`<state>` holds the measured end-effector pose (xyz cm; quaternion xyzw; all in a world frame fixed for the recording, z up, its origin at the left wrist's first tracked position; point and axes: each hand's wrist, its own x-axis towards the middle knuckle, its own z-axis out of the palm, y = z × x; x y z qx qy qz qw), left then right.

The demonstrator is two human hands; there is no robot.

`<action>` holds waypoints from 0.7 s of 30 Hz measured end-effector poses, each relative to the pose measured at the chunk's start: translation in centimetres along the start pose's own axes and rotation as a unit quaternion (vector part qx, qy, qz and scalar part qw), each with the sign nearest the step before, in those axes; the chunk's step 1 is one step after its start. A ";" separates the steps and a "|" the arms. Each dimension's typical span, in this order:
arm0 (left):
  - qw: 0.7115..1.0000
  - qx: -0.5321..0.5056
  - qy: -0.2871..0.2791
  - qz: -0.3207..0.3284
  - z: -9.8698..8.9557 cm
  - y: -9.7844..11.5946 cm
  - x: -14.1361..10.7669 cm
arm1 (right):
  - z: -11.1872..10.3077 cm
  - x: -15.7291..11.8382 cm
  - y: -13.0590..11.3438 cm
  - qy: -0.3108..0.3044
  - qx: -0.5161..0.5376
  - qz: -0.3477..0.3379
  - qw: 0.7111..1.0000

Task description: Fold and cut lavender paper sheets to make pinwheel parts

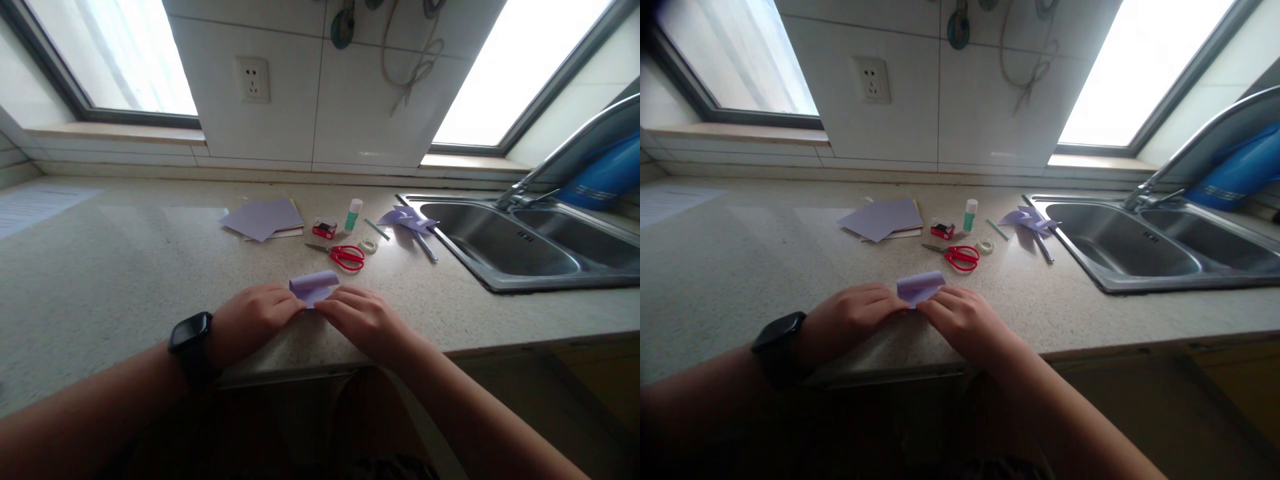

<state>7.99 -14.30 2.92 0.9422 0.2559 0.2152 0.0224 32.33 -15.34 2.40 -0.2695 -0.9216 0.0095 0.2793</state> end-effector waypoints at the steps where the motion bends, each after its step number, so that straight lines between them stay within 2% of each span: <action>1: 0.999 -0.029 0.010 -0.024 0.0 -0.1 0.1 | 0.1 0.0 0.1 0.019 0.026 0.019 0.999; 5: 0.984 -0.133 0.019 -0.119 -0.6 -0.1 0.4 | 0.7 0.0 0.6 0.076 0.086 0.105 0.988; 9: 0.965 -0.192 0.017 -0.180 -0.8 0.0 0.4 | 1.0 0.1 0.7 0.116 0.112 0.161 0.974; 14: 0.946 -0.241 0.046 -0.212 -0.2 -0.2 0.2 | 1.1 0.2 0.8 0.116 0.127 0.168 0.971; 21: 0.947 -0.234 0.038 -0.215 -0.4 -0.2 0.3 | 1.1 0.1 0.8 0.109 0.110 0.165 0.974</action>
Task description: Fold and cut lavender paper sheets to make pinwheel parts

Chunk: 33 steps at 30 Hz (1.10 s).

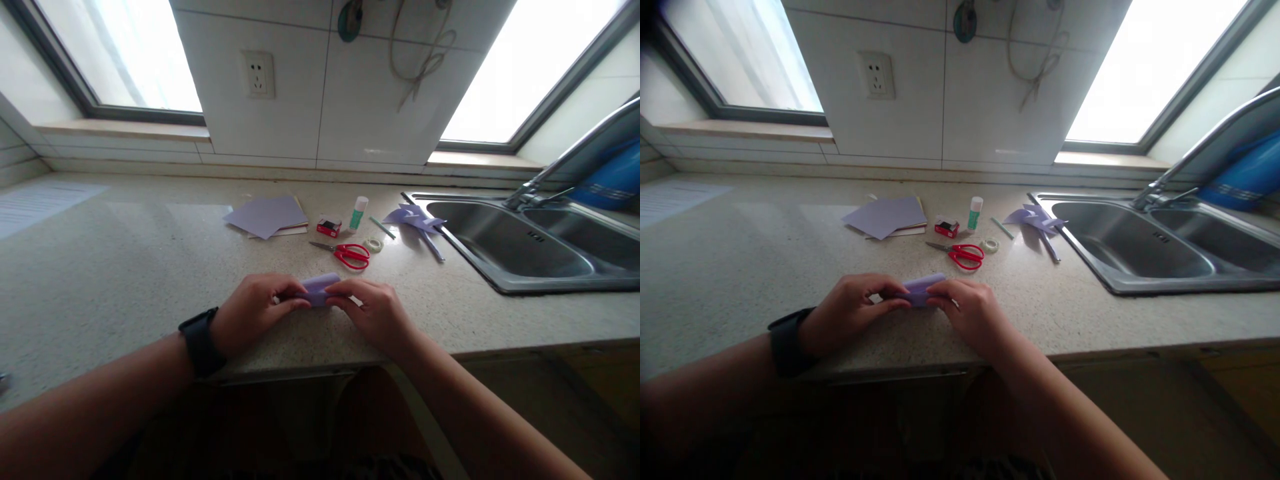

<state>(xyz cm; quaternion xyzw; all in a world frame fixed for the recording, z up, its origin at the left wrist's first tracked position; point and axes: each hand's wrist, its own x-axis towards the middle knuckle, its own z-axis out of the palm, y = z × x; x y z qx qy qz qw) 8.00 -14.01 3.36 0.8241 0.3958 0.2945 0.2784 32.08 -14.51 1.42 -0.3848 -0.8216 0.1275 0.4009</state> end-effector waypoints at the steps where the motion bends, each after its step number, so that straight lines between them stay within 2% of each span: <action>1: 1.000 0.000 -0.001 -0.002 0.0 0.0 0.0 | 0.0 0.0 0.0 0.001 0.001 -0.001 1.000; 9: 1.000 0.011 0.000 -0.023 -0.1 0.0 0.0 | -0.1 0.0 -0.2 -0.003 0.005 -0.010 1.000; 19: 0.999 0.031 -0.010 0.007 -0.2 0.0 -0.1 | 0.0 0.0 -0.1 0.011 0.027 0.047 0.998; 24: 0.997 0.067 -0.009 0.030 -0.2 -0.1 -0.2 | 0.1 -0.1 0.0 0.015 0.020 0.033 0.999; 33: 0.994 0.100 -0.016 0.033 -0.1 0.0 -0.1 | 0.1 0.0 -0.1 0.015 0.027 0.020 0.999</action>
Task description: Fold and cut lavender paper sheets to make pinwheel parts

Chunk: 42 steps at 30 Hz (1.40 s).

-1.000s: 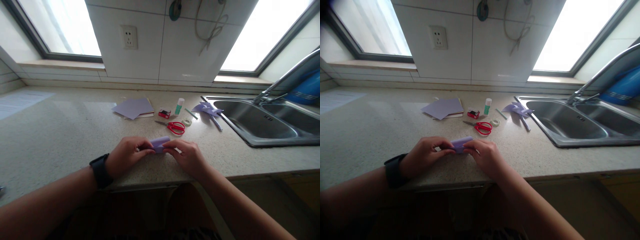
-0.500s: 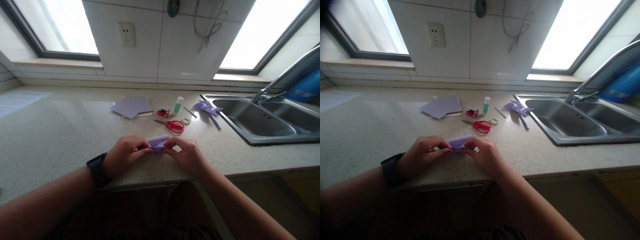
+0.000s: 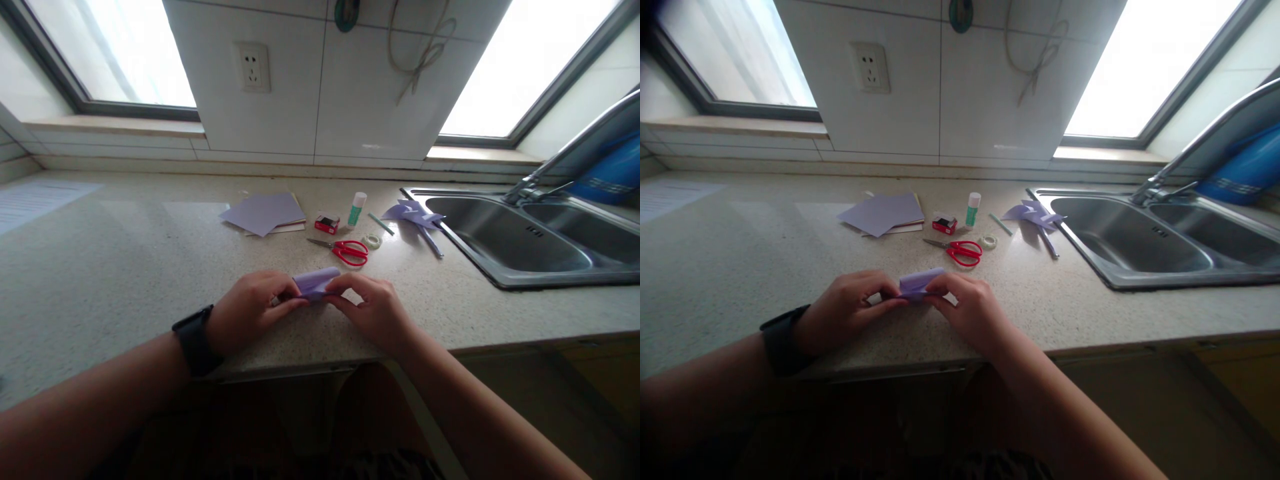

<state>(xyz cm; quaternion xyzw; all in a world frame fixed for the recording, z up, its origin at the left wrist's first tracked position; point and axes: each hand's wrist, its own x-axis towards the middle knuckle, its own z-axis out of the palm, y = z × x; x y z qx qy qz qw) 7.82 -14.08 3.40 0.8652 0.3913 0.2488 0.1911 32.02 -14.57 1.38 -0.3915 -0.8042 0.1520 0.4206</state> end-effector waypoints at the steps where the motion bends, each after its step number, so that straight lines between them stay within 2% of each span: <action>1: 1.000 -0.002 -0.004 0.001 0.0 0.0 0.0 | 0.0 0.0 0.0 0.002 0.000 0.000 1.000; 5: 1.000 -0.019 -0.014 0.011 0.0 0.1 0.0 | -0.2 0.1 0.0 -0.006 0.007 -0.011 1.000; 10: 0.999 -0.009 -0.016 0.037 0.1 -0.2 -0.1 | -0.2 0.1 0.1 -0.057 -0.006 -0.061 0.996; 15: 0.993 0.052 -0.017 0.104 0.5 -0.7 -0.2 | 0.1 0.0 0.1 -0.089 -0.047 -0.123 0.987; 22: 0.974 0.147 -0.030 0.168 0.3 -0.3 -0.3 | 0.2 -0.3 -0.2 -0.086 -0.076 -0.146 0.983; 28: 0.987 0.106 -0.035 0.117 -0.4 -1.2 0.3 | -0.2 -0.3 -0.2 -0.152 -0.108 -0.139 0.973; 32: 0.985 0.152 -0.048 0.066 -0.3 -2.1 0.9 | -0.6 -0.2 -0.4 -0.179 -0.111 -0.135 0.968; 36: 0.979 0.202 -0.031 0.018 -0.1 -2.4 0.9 | -1.1 -0.2 -0.7 -0.200 -0.108 -0.135 0.964; 42: 0.970 0.243 -0.009 -0.009 0.0 -2.3 0.7 | -1.8 -0.6 -0.9 -0.225 -0.105 -0.133 0.959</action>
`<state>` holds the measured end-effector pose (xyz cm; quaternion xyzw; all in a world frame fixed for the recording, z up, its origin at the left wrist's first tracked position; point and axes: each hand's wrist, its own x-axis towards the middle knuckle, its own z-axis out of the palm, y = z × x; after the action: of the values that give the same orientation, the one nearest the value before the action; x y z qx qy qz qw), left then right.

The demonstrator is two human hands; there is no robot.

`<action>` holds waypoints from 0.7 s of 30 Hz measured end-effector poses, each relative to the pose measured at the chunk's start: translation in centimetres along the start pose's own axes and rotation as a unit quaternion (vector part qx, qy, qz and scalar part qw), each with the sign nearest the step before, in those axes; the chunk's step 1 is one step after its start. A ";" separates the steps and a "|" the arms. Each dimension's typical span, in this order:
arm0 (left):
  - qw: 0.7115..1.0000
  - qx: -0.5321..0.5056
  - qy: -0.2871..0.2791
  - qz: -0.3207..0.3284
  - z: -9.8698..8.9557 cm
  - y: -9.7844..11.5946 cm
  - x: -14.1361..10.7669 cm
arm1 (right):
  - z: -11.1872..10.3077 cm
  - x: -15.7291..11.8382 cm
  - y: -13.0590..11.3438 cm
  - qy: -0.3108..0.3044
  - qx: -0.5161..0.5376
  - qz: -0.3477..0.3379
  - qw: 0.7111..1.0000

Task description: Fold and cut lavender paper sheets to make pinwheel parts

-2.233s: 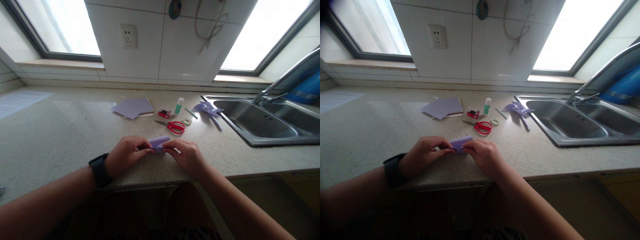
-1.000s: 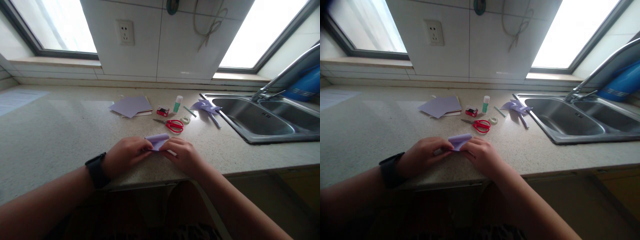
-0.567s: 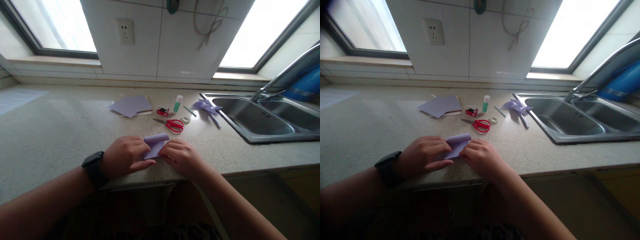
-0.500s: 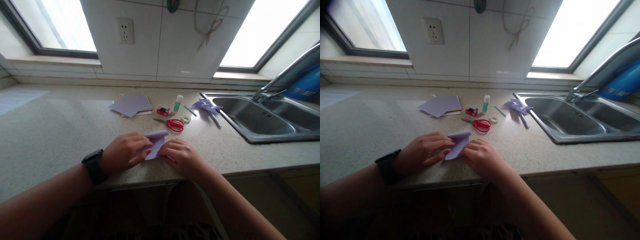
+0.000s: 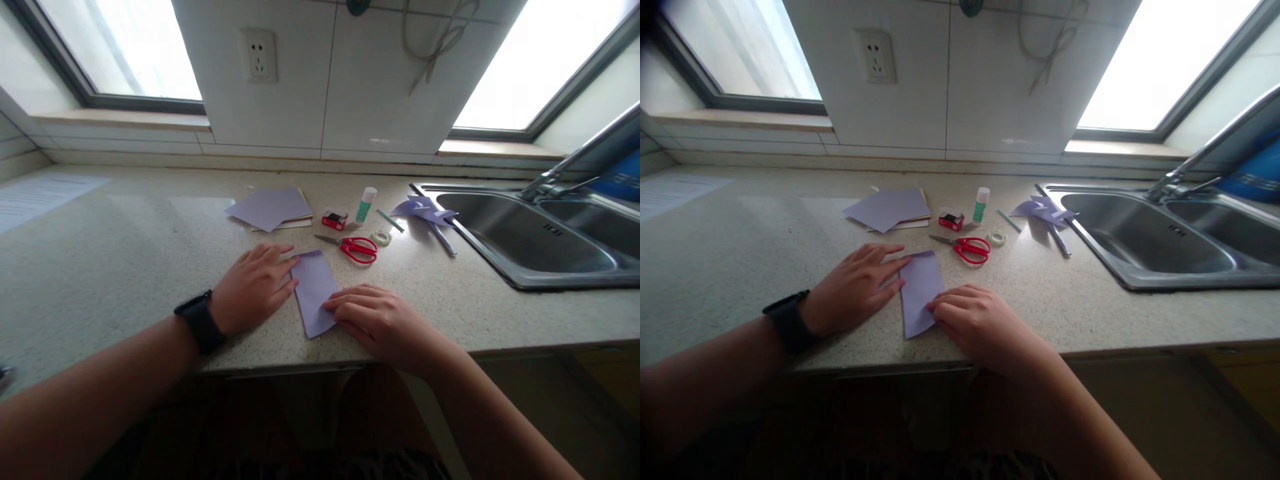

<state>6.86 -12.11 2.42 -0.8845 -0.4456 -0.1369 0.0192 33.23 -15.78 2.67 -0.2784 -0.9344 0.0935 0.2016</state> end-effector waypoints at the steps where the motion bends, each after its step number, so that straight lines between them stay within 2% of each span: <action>1: 1.000 0.004 0.000 -0.001 0.0 0.0 0.0 | -0.1 0.0 -0.1 -0.004 0.001 0.002 1.000; 15: 0.998 0.053 -0.006 0.041 0.0 0.4 0.0 | -0.1 -0.2 -0.4 -0.024 0.000 -0.002 1.000; 21: 0.999 0.030 -0.009 0.023 0.1 0.1 0.2 | 0.0 -0.4 -0.3 -0.019 0.002 0.000 1.000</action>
<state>7.06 -11.93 2.38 -0.8946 -0.4295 -0.1150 0.0444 33.37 -16.25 2.61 -0.2761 -0.9378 0.1011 0.1846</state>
